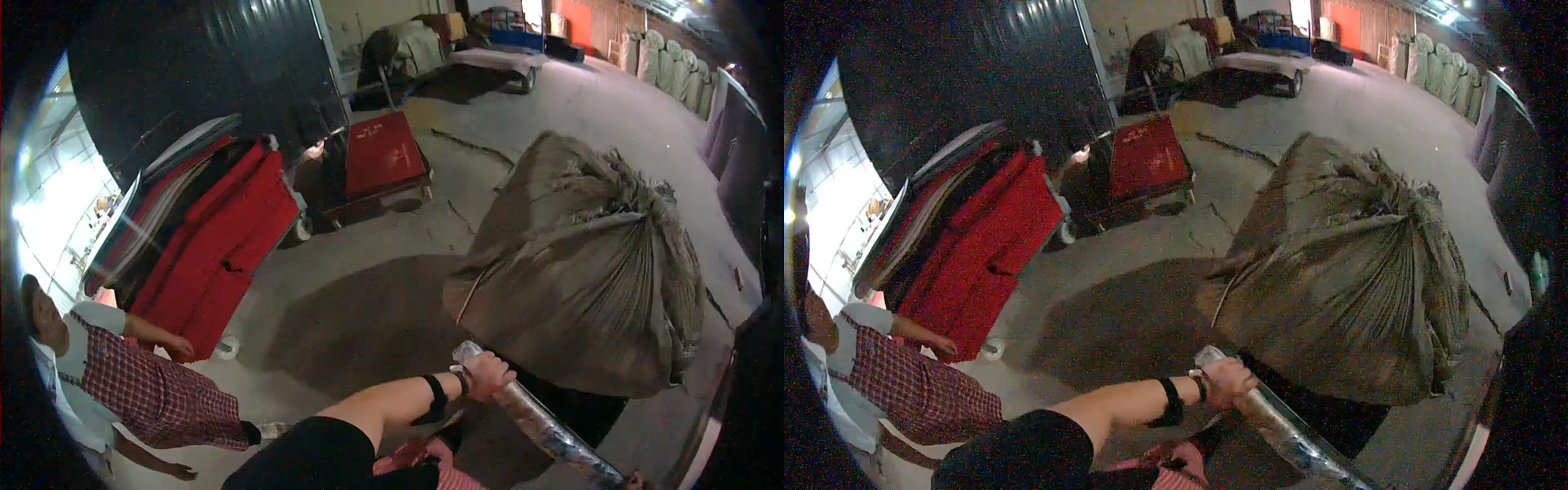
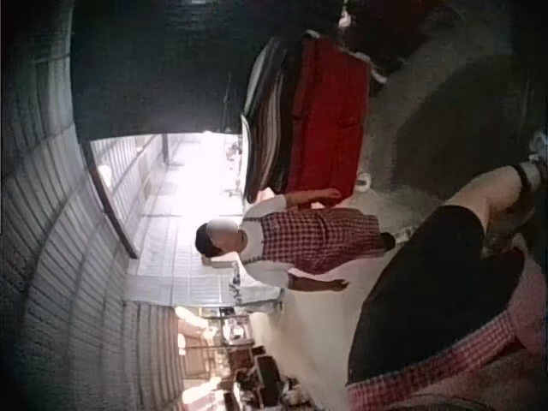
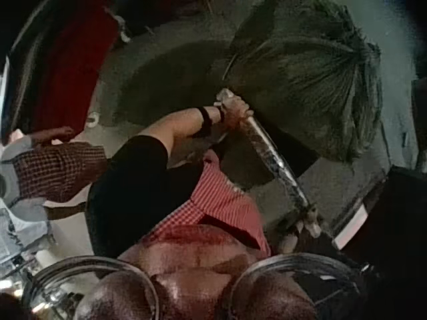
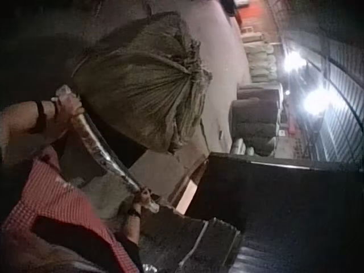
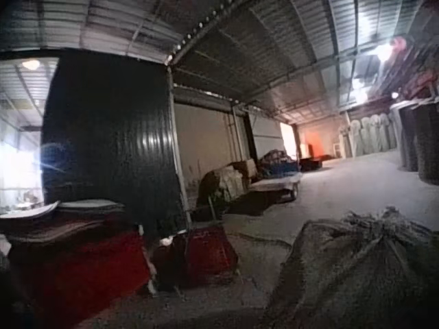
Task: Tying up a large green industrial sack filled with metal components and moving it through a warehouse on a pushcart.
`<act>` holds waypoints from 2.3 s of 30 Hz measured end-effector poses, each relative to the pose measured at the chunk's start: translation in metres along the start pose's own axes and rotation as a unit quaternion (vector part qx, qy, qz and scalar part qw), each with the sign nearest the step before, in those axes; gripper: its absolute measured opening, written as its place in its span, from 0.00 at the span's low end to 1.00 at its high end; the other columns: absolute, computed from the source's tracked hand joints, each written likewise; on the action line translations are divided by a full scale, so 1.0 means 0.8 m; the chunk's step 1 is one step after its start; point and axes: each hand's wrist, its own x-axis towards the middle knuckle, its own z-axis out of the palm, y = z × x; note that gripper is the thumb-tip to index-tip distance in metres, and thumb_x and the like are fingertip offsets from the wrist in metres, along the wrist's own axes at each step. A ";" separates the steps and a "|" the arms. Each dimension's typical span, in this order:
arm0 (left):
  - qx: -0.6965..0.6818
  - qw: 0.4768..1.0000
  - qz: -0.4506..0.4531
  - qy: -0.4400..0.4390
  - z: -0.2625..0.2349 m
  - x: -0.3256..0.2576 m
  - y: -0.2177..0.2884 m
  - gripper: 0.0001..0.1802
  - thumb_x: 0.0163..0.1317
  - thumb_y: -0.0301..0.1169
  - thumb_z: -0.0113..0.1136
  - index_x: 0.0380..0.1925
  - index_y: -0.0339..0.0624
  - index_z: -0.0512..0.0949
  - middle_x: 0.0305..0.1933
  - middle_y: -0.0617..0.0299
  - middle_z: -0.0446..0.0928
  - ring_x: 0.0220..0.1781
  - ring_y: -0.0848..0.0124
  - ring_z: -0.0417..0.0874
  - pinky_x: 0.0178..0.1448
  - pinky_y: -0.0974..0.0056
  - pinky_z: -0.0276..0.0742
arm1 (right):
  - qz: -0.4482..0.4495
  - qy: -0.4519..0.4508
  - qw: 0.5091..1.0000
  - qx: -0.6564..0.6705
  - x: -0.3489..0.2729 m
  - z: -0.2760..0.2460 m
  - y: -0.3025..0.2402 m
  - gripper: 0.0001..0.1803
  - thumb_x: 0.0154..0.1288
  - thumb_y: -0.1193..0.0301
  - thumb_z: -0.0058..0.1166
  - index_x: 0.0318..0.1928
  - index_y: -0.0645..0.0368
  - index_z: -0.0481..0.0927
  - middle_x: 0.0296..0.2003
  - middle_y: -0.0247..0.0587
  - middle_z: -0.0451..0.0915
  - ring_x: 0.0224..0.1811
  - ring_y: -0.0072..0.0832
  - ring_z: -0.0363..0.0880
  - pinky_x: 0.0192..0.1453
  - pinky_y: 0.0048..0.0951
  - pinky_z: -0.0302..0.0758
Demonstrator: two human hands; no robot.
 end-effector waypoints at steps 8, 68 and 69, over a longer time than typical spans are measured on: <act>0.041 0.999 0.023 0.000 -0.011 0.078 -0.080 0.22 0.35 0.42 0.61 0.31 0.45 0.70 0.27 0.58 0.72 0.32 0.61 0.76 0.38 0.58 0.69 | 0.089 -0.045 0.994 -0.038 0.021 -0.066 -0.107 0.34 0.56 0.41 0.35 0.33 0.59 0.81 0.29 0.55 0.78 0.30 0.44 0.76 0.33 0.42 0.70; 0.211 0.975 0.037 -0.060 -0.227 0.609 -0.271 0.23 0.25 0.41 0.69 0.27 0.53 0.74 0.29 0.64 0.75 0.33 0.65 0.77 0.37 0.59 0.71 | 0.063 -0.056 0.995 -0.048 0.428 -0.028 -0.250 0.29 0.59 0.46 0.34 0.28 0.61 0.77 0.26 0.49 0.75 0.31 0.43 0.73 0.36 0.36 0.67; 0.206 0.974 0.032 -0.091 -0.225 0.614 -0.277 0.20 0.27 0.39 0.68 0.26 0.53 0.75 0.28 0.63 0.76 0.33 0.63 0.78 0.36 0.58 0.71 | 0.034 -0.079 0.995 -0.049 0.427 -0.015 -0.243 0.29 0.59 0.47 0.34 0.29 0.61 0.77 0.26 0.50 0.75 0.31 0.43 0.73 0.36 0.36 0.68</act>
